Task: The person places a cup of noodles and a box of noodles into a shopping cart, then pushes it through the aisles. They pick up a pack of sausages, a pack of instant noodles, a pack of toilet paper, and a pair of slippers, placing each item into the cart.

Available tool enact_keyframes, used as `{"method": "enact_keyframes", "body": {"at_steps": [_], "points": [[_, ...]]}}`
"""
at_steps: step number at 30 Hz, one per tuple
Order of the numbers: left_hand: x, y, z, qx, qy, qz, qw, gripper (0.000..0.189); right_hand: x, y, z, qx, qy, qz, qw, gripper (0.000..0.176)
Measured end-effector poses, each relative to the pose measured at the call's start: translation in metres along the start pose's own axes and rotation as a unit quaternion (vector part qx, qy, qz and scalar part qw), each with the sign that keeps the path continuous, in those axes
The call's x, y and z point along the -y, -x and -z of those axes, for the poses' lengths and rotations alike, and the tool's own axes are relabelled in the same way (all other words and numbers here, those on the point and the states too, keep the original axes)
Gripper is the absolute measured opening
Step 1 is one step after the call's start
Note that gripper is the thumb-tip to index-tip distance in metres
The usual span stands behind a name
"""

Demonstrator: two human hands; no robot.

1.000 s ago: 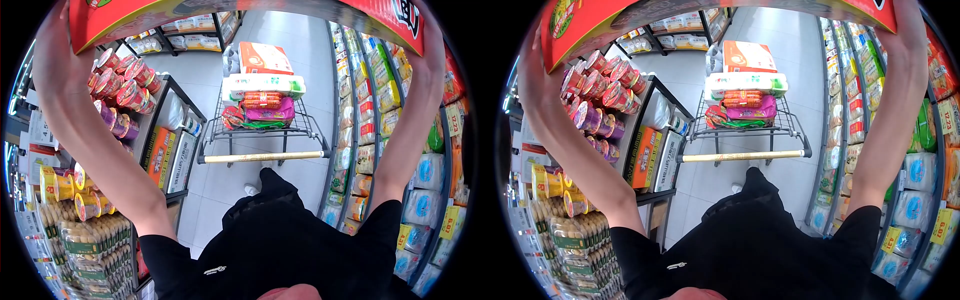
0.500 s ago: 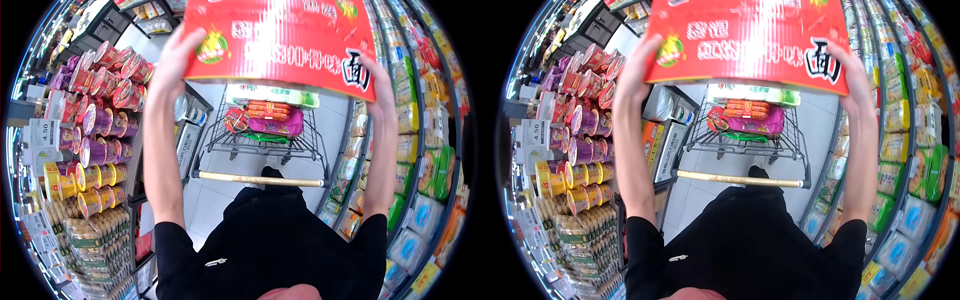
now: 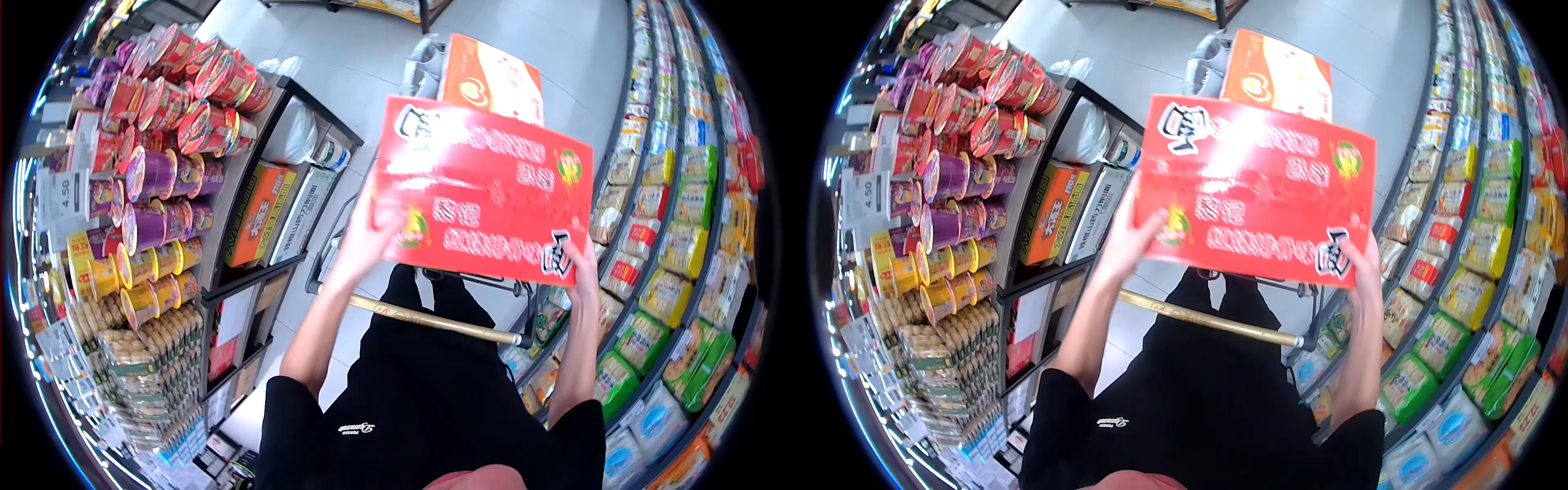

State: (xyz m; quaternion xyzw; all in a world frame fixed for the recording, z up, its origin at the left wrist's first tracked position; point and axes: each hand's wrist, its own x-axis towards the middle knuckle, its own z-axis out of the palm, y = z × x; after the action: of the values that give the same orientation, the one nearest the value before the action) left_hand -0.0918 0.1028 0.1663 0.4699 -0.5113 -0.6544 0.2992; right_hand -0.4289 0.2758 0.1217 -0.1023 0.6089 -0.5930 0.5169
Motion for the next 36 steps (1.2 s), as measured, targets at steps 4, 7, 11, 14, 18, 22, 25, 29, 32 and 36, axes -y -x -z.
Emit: {"method": "enact_keyframes", "body": {"at_steps": [4, 7, 11, 14, 18, 22, 25, 29, 32, 36], "points": [[0.032, 0.031, -0.020, 0.033, 0.024, -0.020, 0.999, 0.092, -0.021, 0.008, 0.044, -0.009, 0.007, -0.017, 1.000, 0.056], [0.051, 0.032, -0.023, 0.064, -0.019, -0.025, 0.997, 0.097, -0.030, 0.011, 0.059, -0.028, 0.036, -0.028, 0.999, 0.059], [0.064, 0.013, -0.009, 0.062, -0.075, -0.050, 0.994, 0.096, -0.044, 0.009, 0.056, -0.033, 0.046, 0.004, 0.998, 0.062], [0.079, 0.005, 0.003, 0.076, -0.052, -0.033, 0.995, 0.090, -0.039, 0.006, 0.053, -0.028, 0.076, 0.009, 0.997, 0.065], [0.090, -0.012, 0.026, 0.045, -0.017, -0.017, 0.999, 0.047, -0.028, -0.001, 0.057, -0.027, 0.092, 0.005, 0.995, 0.068], [0.143, -0.074, 0.045, -0.034, -0.185, -0.017, 0.982, 0.031, -0.026, -0.020, 0.076, -0.057, 0.060, -0.018, 0.996, 0.071], [0.194, -0.124, 0.048, -0.032, -0.310, -0.001, 0.950, 0.039, -0.026, -0.032, 0.082, -0.091, 0.040, -0.045, 0.994, 0.077], [0.238, -0.163, 0.046, -0.006, -0.502, -0.018, 0.865, 0.075, -0.027, -0.042, 0.090, -0.105, -0.001, -0.049, 0.993, 0.076], [0.257, -0.172, 0.045, 0.041, -0.537, 0.062, 0.840, 0.091, -0.022, -0.037, 0.069, -0.127, 0.036, -0.005, 0.991, 0.073], [0.289, -0.166, 0.036, 0.003, -0.563, 0.018, 0.826, 0.101, -0.014, -0.037, 0.060, -0.146, 0.108, 0.096, 0.979, 0.061]]}}
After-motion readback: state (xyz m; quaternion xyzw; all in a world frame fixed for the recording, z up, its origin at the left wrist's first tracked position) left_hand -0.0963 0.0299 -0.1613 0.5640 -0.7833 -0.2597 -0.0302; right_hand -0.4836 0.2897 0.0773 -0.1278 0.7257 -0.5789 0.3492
